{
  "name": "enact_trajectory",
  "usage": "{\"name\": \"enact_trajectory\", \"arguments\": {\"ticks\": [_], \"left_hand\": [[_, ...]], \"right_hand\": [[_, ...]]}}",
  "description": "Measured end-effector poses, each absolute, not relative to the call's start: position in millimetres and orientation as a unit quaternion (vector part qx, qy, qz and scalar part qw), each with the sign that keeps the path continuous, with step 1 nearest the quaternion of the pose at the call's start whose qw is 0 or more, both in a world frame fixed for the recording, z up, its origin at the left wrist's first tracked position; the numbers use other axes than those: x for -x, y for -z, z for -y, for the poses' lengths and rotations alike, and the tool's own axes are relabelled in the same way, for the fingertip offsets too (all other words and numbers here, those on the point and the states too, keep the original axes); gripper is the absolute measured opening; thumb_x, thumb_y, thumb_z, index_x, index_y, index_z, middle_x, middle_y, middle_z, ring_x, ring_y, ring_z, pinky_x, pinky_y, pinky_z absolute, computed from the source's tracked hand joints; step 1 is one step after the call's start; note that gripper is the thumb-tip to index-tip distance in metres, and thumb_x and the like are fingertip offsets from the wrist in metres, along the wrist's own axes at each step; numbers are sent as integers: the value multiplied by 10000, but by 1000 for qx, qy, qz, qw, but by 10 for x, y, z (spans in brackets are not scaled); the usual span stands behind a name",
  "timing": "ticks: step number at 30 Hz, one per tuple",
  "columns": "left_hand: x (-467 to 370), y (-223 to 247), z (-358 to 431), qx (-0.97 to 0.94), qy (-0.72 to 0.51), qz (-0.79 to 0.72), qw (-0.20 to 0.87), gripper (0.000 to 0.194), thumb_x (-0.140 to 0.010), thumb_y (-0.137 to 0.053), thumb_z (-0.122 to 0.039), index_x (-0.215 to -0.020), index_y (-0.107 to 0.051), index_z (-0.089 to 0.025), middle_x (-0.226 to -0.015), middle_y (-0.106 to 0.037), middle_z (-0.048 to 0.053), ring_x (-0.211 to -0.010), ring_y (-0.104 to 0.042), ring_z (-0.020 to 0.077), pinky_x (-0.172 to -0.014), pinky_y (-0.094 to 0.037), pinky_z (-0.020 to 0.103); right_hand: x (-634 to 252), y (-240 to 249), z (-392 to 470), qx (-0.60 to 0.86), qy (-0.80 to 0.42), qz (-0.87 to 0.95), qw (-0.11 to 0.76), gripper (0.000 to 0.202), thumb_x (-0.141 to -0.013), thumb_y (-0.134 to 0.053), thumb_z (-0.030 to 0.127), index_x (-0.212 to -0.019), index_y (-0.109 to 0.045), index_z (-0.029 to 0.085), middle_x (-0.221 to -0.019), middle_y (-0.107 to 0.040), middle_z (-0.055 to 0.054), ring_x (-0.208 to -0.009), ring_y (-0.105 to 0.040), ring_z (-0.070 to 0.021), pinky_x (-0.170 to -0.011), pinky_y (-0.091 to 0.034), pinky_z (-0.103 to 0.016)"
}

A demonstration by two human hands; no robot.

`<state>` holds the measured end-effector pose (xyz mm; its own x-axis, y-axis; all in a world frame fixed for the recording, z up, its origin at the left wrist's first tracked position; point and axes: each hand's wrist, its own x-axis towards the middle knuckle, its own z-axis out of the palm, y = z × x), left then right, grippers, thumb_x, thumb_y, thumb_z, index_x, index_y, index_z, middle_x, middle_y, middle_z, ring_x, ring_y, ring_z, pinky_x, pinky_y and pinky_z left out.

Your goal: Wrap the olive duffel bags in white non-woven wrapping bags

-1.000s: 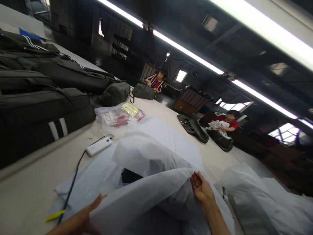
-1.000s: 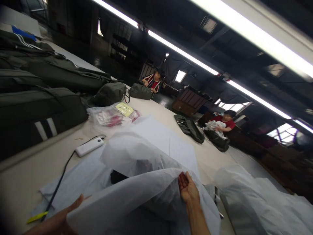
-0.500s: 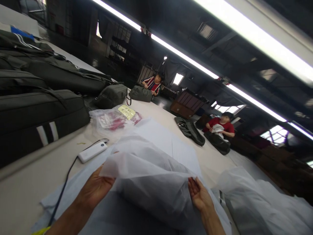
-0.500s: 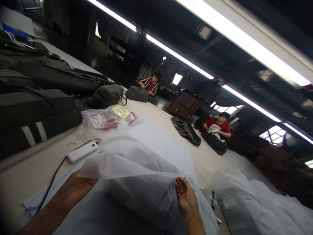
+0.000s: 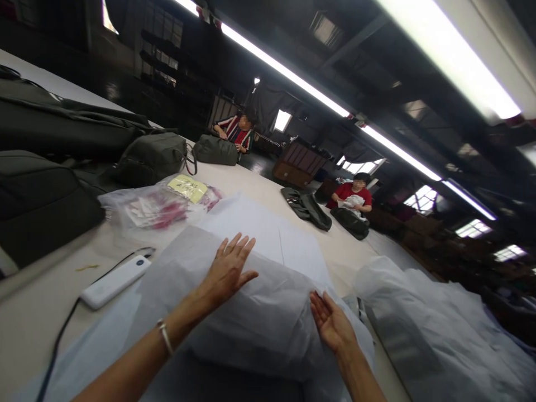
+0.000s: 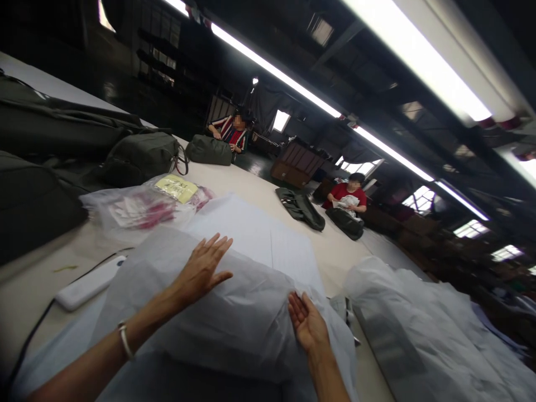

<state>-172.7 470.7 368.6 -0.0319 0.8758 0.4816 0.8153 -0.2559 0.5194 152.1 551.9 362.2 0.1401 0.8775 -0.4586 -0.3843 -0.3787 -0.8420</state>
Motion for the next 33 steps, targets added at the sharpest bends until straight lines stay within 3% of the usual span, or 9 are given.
{"name": "enact_trajectory", "arguments": {"ticks": [2, 5, 7, 9, 16, 20, 26, 29, 33], "left_hand": [[1700, -3737, -5008, -715, -288, -635, 62, 693, -855, -662, -470, -1414, -441, -125, -1403, -523, 202, -1381, -367, 373, -1152, -199, 579], [1649, -3833, -5300, -752, -227, -611, 100, 351, -829, -685, -418, -1097, -682, -191, -1054, -727, 112, -1058, -641, 308, -1005, -412, 451], [1614, -3883, -5395, -763, -214, -598, 117, 133, -836, -652, -335, -891, -712, -230, -886, -744, 48, -877, -683, 249, -840, -477, 353], [1582, -3896, -5447, -764, -205, -600, 123, 103, -849, -610, -292, -840, -696, -236, -871, -734, 34, -848, -677, 226, -759, -467, 309], [1552, -3837, -5512, -747, -182, -632, 99, 124, -909, -533, -257, -903, -634, -185, -919, -686, 75, -800, -655, 231, -679, -452, 313], [1342, -4019, -5386, -747, -222, -626, 25, 166, -912, -515, -163, -1048, -602, -123, -1091, -637, 170, -1041, -594, 316, -922, -408, 453], [308, -3872, -5175, -878, -235, -416, 35, 129, -930, -575, -283, -1013, -637, -206, -1056, -679, 55, -1025, -608, 217, -930, -438, 344], [-29, -3626, -5309, -887, -233, -394, 50, 346, -906, -622, -385, -1187, -604, -183, -1248, -635, 103, -1232, -525, 271, -1059, -382, 433], [-22, -3432, -5530, -885, -218, -404, 77, 521, -934, -573, -395, -1383, -464, -156, -1411, -526, 158, -1336, -445, 309, -1108, -336, 522]], "right_hand": [[-1492, -3674, -5501, 566, -619, 194, 509, 25, -855, -648, 125, -870, -634, 139, -767, -760, -78, -681, -737, -175, -576, -599, -239], [-1463, -3802, -5480, 571, -618, 199, 502, 42, -870, -640, 153, -893, -633, 119, -774, -759, -102, -679, -738, -192, -560, -599, -255], [-1466, -3889, -5482, 572, -612, 215, 502, 48, -873, -637, 156, -905, -626, 123, -780, -761, -104, -679, -738, -194, -546, -597, -252], [-1481, -3947, -5499, 575, -604, 227, 504, 37, -879, -626, 151, -912, -616, 137, -777, -763, -91, -680, -739, -187, -541, -597, -239], [-1506, -3878, -5571, 588, -607, 219, 487, 52, -917, -581, 182, -937, -603, 141, -792, -765, -75, -680, -739, -182, -516, -601, -243], [-1523, -3826, -5575, 588, -612, 212, 485, 77, -907, -603, 202, -928, -607, 128, -812, -764, -87, -673, -736, -189, -494, -591, -247], [-1530, -3780, -5577, 583, -614, 219, 485, 108, -914, -592, 223, -898, -618, 119, -789, -752, -88, -633, -720, -166, -488, -562, -223], [-1518, -3816, -5593, 578, -614, 229, 486, 146, -929, -557, 227, -880, -630, 110, -759, -742, -87, -587, -698, -143, -503, -554, -216], [-1600, -3964, -5439, 577, -584, 262, 507, 196, -854, -663, 291, -939, -651, 115, -884, -753, -116, -733, -735, -201, -618, -604, -293]]}}
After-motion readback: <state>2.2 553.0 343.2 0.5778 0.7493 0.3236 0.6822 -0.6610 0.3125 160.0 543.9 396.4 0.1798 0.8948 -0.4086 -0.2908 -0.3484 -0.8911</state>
